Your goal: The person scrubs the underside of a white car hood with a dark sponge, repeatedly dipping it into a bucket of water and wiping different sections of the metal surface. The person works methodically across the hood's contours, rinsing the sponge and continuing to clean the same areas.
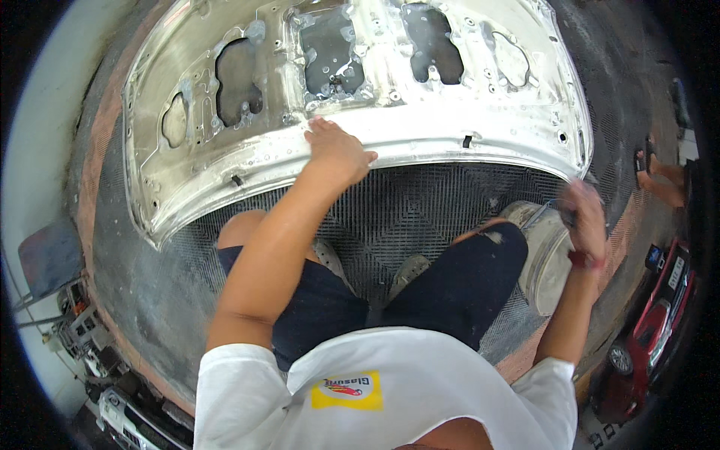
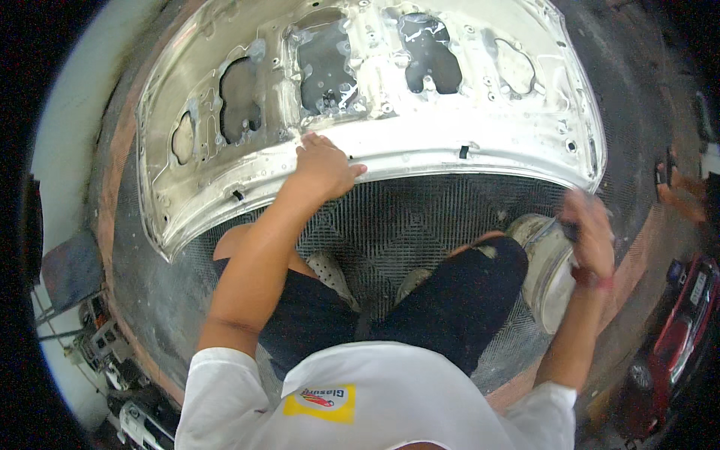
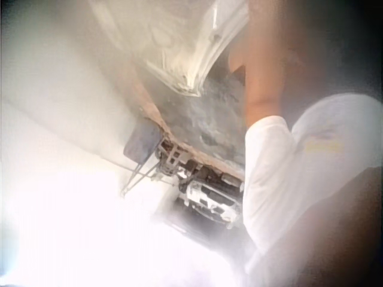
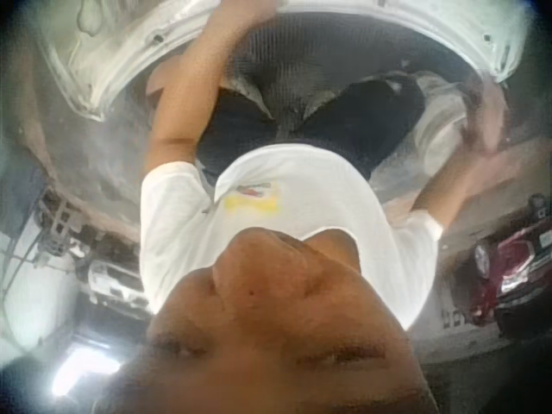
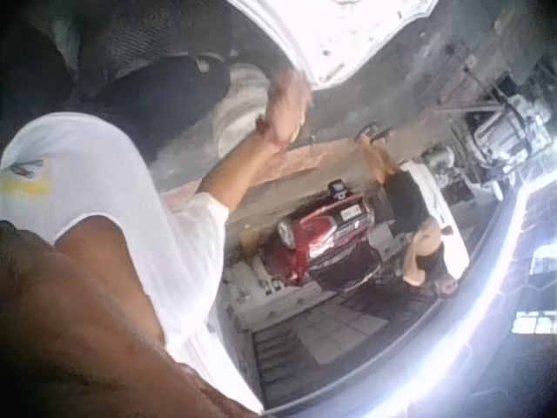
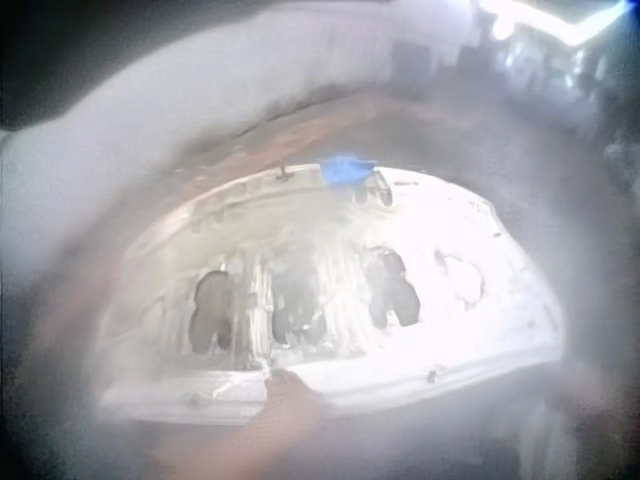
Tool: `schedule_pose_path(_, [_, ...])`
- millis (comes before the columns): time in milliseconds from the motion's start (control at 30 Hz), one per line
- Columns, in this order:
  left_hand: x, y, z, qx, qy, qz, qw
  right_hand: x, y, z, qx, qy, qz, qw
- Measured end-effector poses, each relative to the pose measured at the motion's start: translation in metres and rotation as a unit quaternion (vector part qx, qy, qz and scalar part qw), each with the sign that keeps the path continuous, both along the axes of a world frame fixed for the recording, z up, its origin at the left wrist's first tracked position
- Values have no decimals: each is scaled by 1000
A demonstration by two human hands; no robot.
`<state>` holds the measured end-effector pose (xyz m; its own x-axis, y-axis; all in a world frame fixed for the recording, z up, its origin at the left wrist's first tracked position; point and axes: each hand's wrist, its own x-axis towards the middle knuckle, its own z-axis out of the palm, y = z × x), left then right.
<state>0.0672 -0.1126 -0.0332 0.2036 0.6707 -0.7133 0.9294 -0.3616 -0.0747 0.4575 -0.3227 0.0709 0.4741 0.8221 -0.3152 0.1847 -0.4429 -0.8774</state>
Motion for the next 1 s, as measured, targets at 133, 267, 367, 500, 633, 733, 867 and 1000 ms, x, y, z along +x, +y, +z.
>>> schedule_pose_path(133, [7,8,-24,54,-186,-40,980,-161,142,-17,-76,-311,418,850])
schedule_pose_path(267, [-5,19,-41,56,-273,-90,956,-230,230,-49,-20,-277,447,851])
schedule_pose_path(367, [-25,36,-14,-30,-306,-62,949,-242,282,-75,90,-336,262,900])
schedule_pose_path(500, [-56,68,25,-99,-305,9,947,-231,289,-136,18,-467,270,842])
schedule_pose_path(633, [-99,90,-6,60,-327,95,939,-243,200,-176,35,-434,345,831])
schedule_pose_path(733, [-126,98,-5,93,-306,112,941,-250,171,-159,1,-465,360,809])
schedule_pose_path(867, [-129,93,0,77,-282,115,949,-230,251,-190,66,-502,314,803])
schedule_pose_path(1000, [-146,93,-15,55,-209,97,972,-233,268,-192,22,-499,333,800])
